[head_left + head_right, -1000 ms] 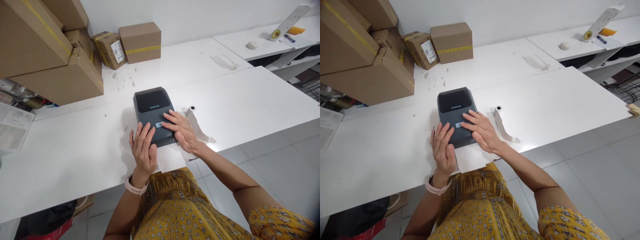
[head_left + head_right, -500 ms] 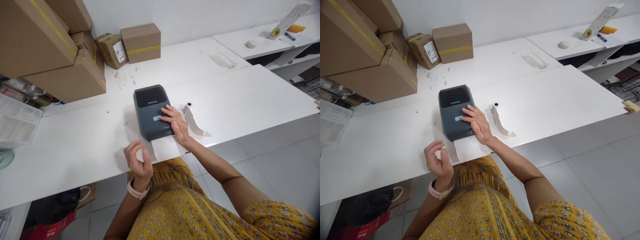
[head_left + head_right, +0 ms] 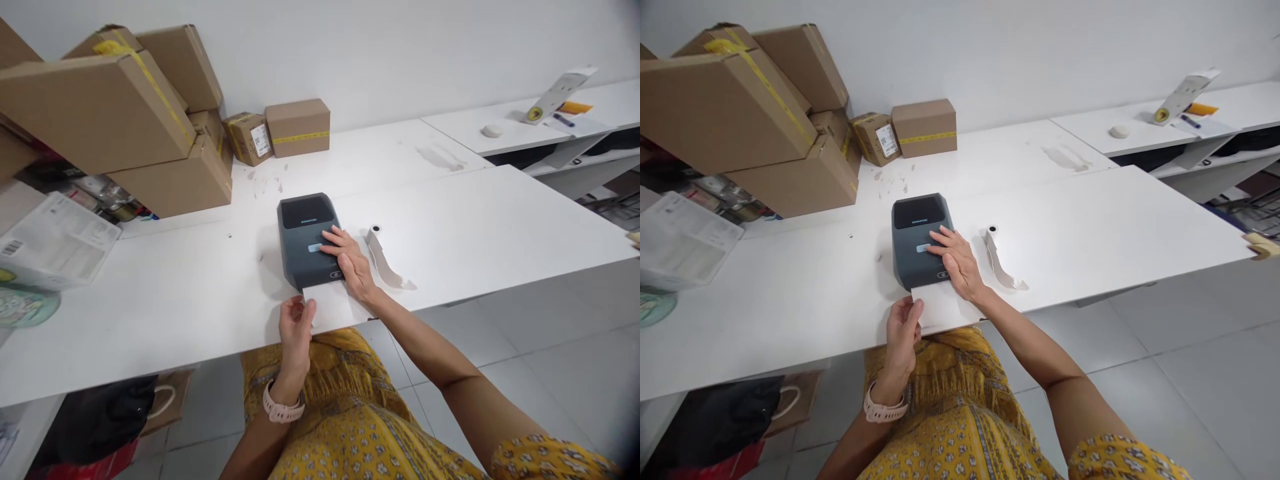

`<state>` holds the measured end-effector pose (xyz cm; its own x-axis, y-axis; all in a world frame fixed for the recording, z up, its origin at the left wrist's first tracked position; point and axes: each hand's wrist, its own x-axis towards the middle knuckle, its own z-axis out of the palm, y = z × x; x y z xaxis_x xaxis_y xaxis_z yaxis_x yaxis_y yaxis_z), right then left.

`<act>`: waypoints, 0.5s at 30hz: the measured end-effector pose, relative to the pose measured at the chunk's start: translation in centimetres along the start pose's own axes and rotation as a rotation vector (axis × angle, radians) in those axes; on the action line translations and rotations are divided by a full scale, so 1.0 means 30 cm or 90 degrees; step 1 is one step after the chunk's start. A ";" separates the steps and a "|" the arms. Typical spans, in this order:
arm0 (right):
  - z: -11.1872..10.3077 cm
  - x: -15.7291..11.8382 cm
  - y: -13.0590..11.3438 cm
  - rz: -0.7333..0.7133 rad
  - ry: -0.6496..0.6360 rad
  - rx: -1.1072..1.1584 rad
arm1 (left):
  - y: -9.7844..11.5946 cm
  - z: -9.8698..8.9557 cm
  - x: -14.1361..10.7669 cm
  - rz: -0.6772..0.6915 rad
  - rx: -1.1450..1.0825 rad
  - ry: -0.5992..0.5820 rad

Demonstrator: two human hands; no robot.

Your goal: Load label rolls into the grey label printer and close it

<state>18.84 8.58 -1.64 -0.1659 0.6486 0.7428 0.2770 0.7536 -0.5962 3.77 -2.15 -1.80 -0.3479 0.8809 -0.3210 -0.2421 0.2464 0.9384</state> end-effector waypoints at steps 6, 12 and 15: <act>0.004 -0.001 0.007 -0.002 0.009 0.010 | 0.069 0.024 -0.019 -0.155 -0.064 -0.101; 0.012 -0.009 0.015 -0.010 0.013 0.011 | 0.078 0.047 -0.026 -0.155 -0.096 -0.082; 0.008 -0.007 0.014 -0.018 0.015 -0.009 | 0.053 0.026 -0.017 -0.143 -0.048 -0.099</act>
<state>18.76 8.80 -2.12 -0.1523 0.6243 0.7662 0.2855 0.7700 -0.5706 4.26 -1.88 -0.05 -0.1355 0.8608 -0.4906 -0.3662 0.4165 0.8321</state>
